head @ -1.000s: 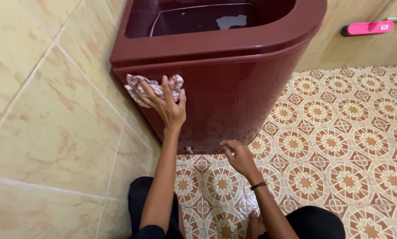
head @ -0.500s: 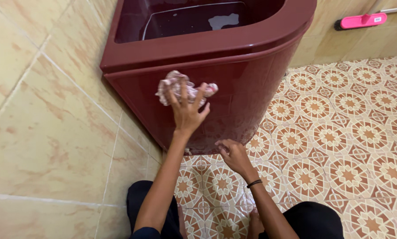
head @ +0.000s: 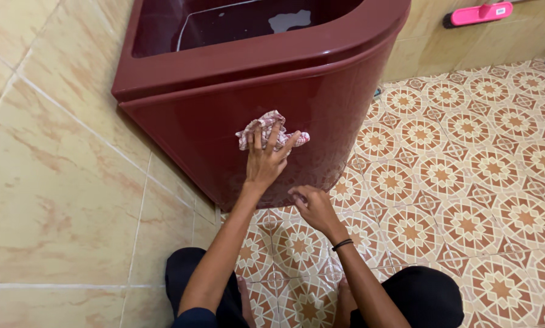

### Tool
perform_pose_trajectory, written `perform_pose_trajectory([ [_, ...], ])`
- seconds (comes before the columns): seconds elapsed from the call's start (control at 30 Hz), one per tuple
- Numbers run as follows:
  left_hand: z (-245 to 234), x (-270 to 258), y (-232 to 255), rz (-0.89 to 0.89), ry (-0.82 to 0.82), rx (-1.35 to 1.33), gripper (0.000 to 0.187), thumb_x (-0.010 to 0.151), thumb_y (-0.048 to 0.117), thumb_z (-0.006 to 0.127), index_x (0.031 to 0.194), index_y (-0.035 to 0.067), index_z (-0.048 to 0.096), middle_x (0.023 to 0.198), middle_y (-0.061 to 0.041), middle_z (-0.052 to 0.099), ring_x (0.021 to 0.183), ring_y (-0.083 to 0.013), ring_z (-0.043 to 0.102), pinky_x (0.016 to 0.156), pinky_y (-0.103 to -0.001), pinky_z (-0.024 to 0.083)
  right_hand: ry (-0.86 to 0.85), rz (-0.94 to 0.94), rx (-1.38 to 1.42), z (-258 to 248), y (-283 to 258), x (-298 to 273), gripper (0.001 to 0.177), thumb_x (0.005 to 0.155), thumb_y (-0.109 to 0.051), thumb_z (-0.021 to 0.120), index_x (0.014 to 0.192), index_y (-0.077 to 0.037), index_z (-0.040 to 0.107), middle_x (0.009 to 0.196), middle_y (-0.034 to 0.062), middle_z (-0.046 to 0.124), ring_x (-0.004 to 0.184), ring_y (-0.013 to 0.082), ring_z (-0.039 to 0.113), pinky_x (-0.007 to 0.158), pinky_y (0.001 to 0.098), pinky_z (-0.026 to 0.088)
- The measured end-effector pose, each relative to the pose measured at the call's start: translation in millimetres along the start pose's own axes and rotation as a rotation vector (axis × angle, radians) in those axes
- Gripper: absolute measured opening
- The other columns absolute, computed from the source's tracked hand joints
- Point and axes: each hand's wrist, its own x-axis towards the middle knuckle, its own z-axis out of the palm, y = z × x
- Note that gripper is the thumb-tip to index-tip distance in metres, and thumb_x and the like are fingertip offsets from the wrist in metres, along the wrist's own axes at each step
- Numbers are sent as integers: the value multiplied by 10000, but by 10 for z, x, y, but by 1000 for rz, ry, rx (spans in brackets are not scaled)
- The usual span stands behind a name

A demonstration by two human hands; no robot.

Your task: The person wipes the exterior and interior surfaces of a maroon plastic sink using a checkered cloth. They scrub the sides, rim, and basin, then rinse the cloth in the water collected inside the sink.

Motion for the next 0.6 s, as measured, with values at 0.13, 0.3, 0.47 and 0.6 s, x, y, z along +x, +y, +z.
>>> perform_pose_trajectory([
  [0.13, -90, 90, -55, 4, 8, 3, 1068, 734, 345, 954, 1614, 477, 364, 1726, -62, 121, 1560, -449, 59, 1318, -623, 111, -4, -14, 6, -6, 9, 1, 200, 928, -130, 664, 1092, -48, 745, 942, 136, 742, 755, 264, 720, 692, 390, 566],
  [0.3, -233, 531, -125, 42, 132, -28, 988, 748, 403, 959, 1591, 450, 446, 1731, -97, 110, 1570, -444, 3, 1321, -616, 64, -8, 11, 12, 4, 55, 12, 206, 923, -121, 665, 1098, -47, 744, 934, 140, 744, 768, 260, 727, 698, 386, 570],
  [0.47, -417, 955, -52, 57, 248, 0, 919, 781, 411, 961, 1567, 454, 486, 1744, -69, 113, 1588, -413, -30, 1341, -601, 53, -6, -75, 20, 43, 100, 26, 206, 906, -89, 673, 1090, -28, 742, 1013, 164, 751, 787, 279, 727, 729, 387, 580],
  [0.6, -380, 945, 25, 44, 242, -18, 931, 784, 401, 966, 1577, 447, 479, 1741, -80, 120, 1584, -418, -25, 1338, -600, 67, -57, -20, 24, 88, 123, 33, 219, 906, -83, 662, 1105, -28, 737, 1060, 172, 749, 797, 284, 737, 744, 386, 589],
])
